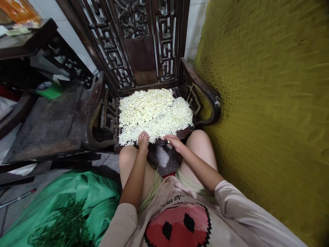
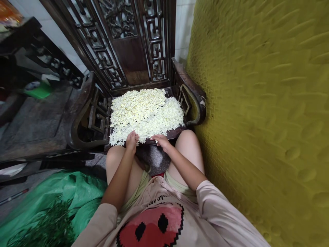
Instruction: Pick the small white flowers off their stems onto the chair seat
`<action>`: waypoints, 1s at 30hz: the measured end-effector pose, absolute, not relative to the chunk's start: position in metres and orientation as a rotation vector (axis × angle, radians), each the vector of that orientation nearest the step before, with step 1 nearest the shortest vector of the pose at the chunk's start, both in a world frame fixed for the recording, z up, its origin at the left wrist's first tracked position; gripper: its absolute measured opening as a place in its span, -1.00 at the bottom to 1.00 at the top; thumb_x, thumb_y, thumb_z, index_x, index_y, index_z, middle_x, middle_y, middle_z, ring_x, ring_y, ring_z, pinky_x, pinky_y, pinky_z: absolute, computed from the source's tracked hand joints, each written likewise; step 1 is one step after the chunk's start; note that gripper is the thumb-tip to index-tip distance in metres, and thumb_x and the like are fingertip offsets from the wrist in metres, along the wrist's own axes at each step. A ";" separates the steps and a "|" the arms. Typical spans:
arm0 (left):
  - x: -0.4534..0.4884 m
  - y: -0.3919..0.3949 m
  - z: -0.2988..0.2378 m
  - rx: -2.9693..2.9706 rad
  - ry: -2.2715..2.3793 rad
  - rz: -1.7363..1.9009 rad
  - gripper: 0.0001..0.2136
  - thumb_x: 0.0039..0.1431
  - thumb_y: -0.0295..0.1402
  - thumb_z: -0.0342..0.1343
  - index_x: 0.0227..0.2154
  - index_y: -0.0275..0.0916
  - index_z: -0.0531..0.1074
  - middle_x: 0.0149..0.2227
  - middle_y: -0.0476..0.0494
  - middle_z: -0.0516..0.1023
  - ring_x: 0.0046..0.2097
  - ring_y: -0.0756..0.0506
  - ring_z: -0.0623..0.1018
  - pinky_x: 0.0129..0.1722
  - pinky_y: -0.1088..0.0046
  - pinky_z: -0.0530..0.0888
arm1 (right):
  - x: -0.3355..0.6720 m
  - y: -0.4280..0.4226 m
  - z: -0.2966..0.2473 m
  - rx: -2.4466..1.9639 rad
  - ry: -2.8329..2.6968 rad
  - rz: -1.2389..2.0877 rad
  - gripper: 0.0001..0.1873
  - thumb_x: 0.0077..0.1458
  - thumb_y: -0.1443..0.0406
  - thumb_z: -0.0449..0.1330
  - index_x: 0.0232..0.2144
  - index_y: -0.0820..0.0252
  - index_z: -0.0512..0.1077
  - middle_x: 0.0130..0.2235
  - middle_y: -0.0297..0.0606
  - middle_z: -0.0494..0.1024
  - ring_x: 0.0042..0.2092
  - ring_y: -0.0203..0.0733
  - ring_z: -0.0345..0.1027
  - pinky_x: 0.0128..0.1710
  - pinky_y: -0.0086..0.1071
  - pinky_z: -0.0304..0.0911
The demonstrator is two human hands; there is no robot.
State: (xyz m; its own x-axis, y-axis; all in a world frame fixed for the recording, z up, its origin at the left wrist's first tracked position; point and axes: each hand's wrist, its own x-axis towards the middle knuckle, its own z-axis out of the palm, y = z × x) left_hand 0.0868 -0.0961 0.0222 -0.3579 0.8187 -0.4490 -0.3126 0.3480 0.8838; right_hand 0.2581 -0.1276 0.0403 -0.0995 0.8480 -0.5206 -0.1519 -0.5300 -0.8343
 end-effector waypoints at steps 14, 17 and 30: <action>0.111 -0.134 0.035 1.248 1.400 1.115 -0.72 -0.20 -0.29 0.24 -0.32 -0.17 0.49 -0.39 -0.08 0.44 -0.33 -0.05 0.40 -0.14 0.40 0.30 | 0.260 -0.127 0.049 -1.413 -0.907 1.736 -0.66 -0.23 0.10 0.23 -0.42 0.20 0.52 -0.34 -0.26 0.54 -0.41 -0.34 0.26 -0.50 -0.51 0.06; 0.111 -0.134 0.035 1.247 1.393 1.104 -0.71 -0.18 -0.28 0.23 -0.30 -0.17 0.48 -0.39 -0.08 0.45 -0.32 -0.05 0.40 -0.13 0.39 0.29 | 0.260 -0.127 0.049 -1.384 -0.905 1.749 -0.67 -0.22 0.10 0.23 -0.43 0.21 0.53 -0.35 -0.25 0.54 -0.42 -0.34 0.26 -0.51 -0.51 0.07; 0.111 -0.138 0.049 1.436 1.431 1.180 -0.81 -0.15 -0.34 0.22 -0.38 -0.14 0.52 -0.29 -0.12 0.39 -0.17 -0.10 0.39 -0.05 0.39 0.26 | 0.259 -0.128 0.037 -1.324 -1.083 1.525 -0.69 -0.25 0.10 0.25 -0.47 0.20 0.54 -0.42 -0.25 0.56 -0.30 -0.20 0.36 -0.23 -0.36 0.17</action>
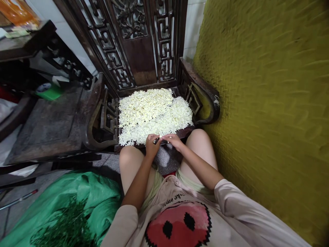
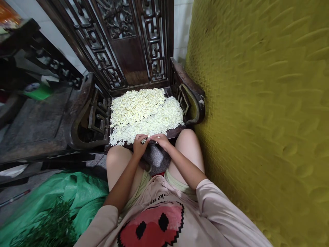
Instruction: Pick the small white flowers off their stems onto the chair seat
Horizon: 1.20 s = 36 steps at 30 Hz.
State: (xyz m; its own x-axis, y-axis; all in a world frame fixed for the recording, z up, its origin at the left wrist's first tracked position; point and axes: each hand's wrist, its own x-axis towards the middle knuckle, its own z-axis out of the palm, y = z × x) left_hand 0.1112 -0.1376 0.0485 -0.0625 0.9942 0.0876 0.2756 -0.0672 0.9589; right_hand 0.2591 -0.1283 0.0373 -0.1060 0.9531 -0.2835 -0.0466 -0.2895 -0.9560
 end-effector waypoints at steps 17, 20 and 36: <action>0.110 -0.134 0.038 1.217 1.378 1.066 -0.79 -0.13 -0.25 0.19 -0.39 -0.22 0.51 -0.36 -0.11 0.54 -0.30 -0.08 0.48 -0.17 0.38 0.36 | 0.260 -0.126 0.039 -1.337 -1.096 1.583 -0.65 -0.21 0.08 0.22 -0.40 0.21 0.54 -0.43 -0.25 0.55 -0.40 -0.27 0.31 -0.42 -0.45 0.11; 0.109 -0.132 0.033 1.182 1.363 1.060 -0.78 -0.13 -0.24 0.19 -0.39 -0.23 0.51 -0.38 -0.11 0.55 -0.31 -0.07 0.49 -0.18 0.37 0.37 | 0.259 -0.126 0.040 -1.327 -1.105 1.550 -0.68 -0.20 0.10 0.22 -0.45 0.22 0.54 -0.44 -0.26 0.55 -0.37 -0.25 0.34 -0.34 -0.42 0.14; 0.110 -0.137 0.034 1.564 1.504 1.018 -0.82 0.04 -0.26 0.04 -0.33 -0.22 0.44 -0.38 -0.07 0.53 -0.33 -0.04 0.50 -0.24 0.43 0.39 | 0.255 -0.128 0.041 -1.320 -1.144 1.507 -0.69 -0.24 0.09 0.25 -0.50 0.22 0.53 -0.43 -0.23 0.56 -0.27 -0.15 0.39 -0.15 -0.31 0.18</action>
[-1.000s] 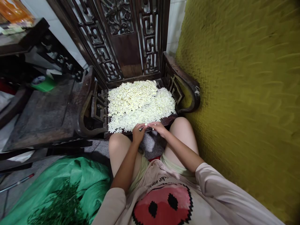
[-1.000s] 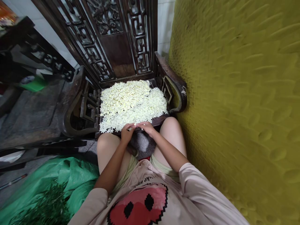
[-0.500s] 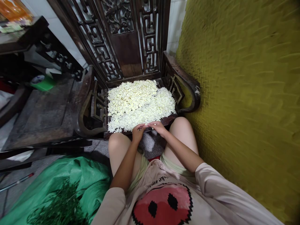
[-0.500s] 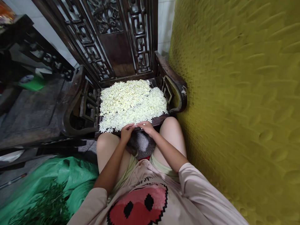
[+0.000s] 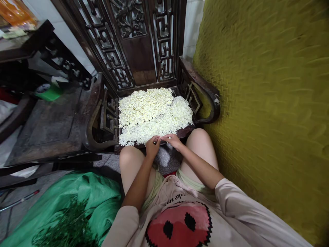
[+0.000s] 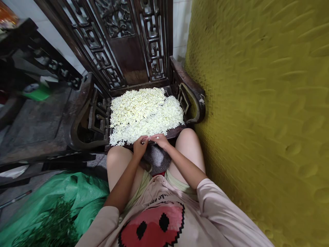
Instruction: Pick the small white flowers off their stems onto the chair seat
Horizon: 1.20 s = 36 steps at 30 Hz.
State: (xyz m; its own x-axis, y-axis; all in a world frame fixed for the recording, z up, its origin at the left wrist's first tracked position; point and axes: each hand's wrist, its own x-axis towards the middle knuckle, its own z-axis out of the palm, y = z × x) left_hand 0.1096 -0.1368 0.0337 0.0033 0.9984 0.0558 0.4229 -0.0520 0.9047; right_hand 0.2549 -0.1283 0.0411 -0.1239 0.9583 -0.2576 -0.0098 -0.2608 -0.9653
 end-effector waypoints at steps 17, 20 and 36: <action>0.115 -0.138 0.033 1.759 1.640 1.009 -0.91 0.04 -0.34 0.01 -0.45 -0.21 0.36 -0.40 -0.08 0.49 -0.30 -0.07 0.45 -0.23 0.39 0.31 | 0.254 -0.130 0.032 -1.382 -1.104 1.453 -0.71 -0.25 0.12 0.23 -0.51 0.23 0.53 -0.42 -0.21 0.55 -0.28 -0.15 0.39 -0.17 -0.31 0.19; 0.115 -0.135 0.030 1.350 1.565 1.135 -0.94 0.02 -0.35 -0.02 -0.46 -0.21 0.30 -0.49 -0.02 0.46 -0.39 -0.03 0.46 -0.31 0.44 0.35 | 0.254 -0.128 0.031 -1.461 -1.078 1.397 -0.76 -0.24 0.17 0.21 -0.54 0.24 0.52 -0.42 -0.23 0.55 -0.27 -0.16 0.38 -0.17 -0.33 0.18; 0.102 -0.125 0.030 1.465 1.473 1.179 -0.81 -0.05 -0.27 0.13 -0.37 -0.24 0.45 -0.35 -0.09 0.46 -0.35 -0.01 0.44 -0.26 0.45 0.37 | 0.260 -0.127 0.034 -1.535 -0.972 1.509 -0.70 -0.28 0.13 0.22 -0.53 0.26 0.52 -0.42 -0.24 0.54 -0.39 -0.27 0.30 -0.43 -0.45 0.11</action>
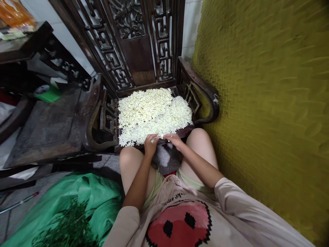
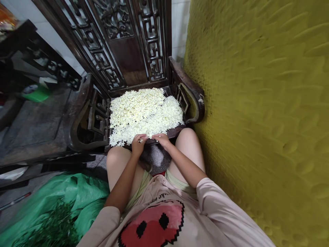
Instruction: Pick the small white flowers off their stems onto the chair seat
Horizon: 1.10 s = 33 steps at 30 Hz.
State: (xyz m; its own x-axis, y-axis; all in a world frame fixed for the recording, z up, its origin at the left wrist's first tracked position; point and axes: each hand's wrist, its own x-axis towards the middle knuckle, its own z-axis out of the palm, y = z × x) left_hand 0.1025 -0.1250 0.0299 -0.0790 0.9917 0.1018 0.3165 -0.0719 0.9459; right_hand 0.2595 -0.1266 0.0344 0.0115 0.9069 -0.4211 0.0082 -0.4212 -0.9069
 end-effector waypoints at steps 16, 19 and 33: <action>0.108 -0.136 0.039 1.684 1.442 1.088 -0.85 0.00 -0.29 0.09 -0.38 -0.23 0.47 -0.29 -0.11 0.49 -0.19 -0.06 0.46 -0.11 0.36 0.36 | 0.258 -0.126 0.036 -1.340 -1.094 1.502 -0.71 -0.24 0.12 0.24 -0.50 0.22 0.53 -0.41 -0.24 0.55 -0.31 -0.21 0.36 -0.20 -0.37 0.16; 0.109 -0.134 0.035 1.556 1.405 1.073 -0.83 -0.03 -0.27 0.11 -0.42 -0.24 0.48 -0.34 -0.11 0.50 -0.26 -0.05 0.48 -0.17 0.38 0.40 | 0.258 -0.126 0.036 -1.371 -1.102 1.495 -0.70 -0.25 0.11 0.23 -0.51 0.24 0.53 -0.44 -0.24 0.55 -0.33 -0.21 0.36 -0.22 -0.35 0.17; 0.112 -0.133 0.026 1.003 1.296 1.090 -0.77 -0.21 -0.24 0.21 -0.47 -0.27 0.48 -0.42 -0.08 0.53 -0.33 -0.06 0.51 -0.19 0.34 0.42 | 0.257 -0.127 0.034 -1.389 -1.136 1.468 -0.72 -0.24 0.12 0.22 -0.52 0.23 0.52 -0.42 -0.25 0.55 -0.32 -0.19 0.38 -0.20 -0.35 0.19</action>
State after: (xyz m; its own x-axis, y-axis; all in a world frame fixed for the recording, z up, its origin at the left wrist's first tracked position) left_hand 0.1122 -0.1327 0.0262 -0.0271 0.9762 -0.2154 -0.0451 0.2140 0.9758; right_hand 0.2571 -0.1268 0.0341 -0.0769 0.9574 -0.2784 0.0287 -0.2770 -0.9605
